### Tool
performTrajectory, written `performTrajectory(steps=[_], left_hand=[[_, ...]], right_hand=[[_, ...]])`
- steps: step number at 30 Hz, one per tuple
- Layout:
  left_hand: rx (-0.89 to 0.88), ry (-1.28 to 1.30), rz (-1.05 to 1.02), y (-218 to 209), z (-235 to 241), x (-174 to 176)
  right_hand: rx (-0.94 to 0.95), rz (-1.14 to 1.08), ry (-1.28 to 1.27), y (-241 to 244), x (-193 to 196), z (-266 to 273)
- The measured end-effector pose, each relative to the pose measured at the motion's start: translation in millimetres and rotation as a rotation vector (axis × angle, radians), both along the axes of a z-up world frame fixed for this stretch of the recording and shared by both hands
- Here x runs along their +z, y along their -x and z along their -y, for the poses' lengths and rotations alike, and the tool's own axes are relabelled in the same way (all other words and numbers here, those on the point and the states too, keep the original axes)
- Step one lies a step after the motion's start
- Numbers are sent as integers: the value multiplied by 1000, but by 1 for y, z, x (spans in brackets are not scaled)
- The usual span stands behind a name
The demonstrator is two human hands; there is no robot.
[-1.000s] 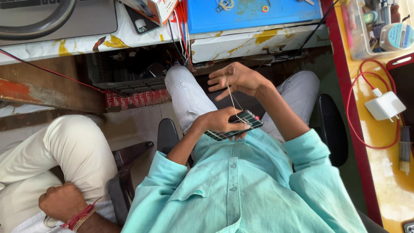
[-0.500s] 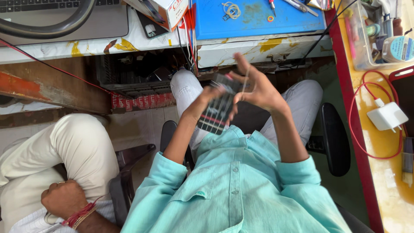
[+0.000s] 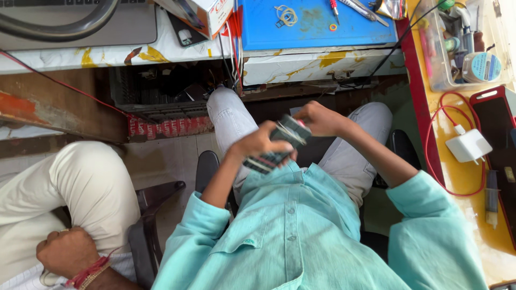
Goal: The person wraps a small black electronic device with multiple rubber bands, stretching and placing them around the device to secure it. The person repeatedly adjusts the bands and rotates the device to ensure they are evenly spaced.
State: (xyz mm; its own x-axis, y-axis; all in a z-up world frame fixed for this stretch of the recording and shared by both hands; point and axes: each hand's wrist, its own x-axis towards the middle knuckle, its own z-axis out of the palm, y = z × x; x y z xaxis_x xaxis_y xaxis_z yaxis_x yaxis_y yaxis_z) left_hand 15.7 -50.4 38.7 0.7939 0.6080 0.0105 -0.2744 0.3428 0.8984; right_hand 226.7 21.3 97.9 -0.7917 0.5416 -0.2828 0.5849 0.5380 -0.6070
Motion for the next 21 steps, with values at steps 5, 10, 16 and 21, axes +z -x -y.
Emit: performTrajectory(steps=[5, 10, 16, 21], left_hand=[[324, 18, 5, 21, -20, -14], [320, -52, -127, -7, -21, -28], [69, -158, -97, -22, 5, -5], [140, 106, 263, 19, 7, 16]], right_hand=[[36, -118, 225, 2, 32, 22], [283, -200, 53, 32, 71, 23], [478, -329, -370, 70, 48, -31], [313, 243, -352, 14, 17, -52]])
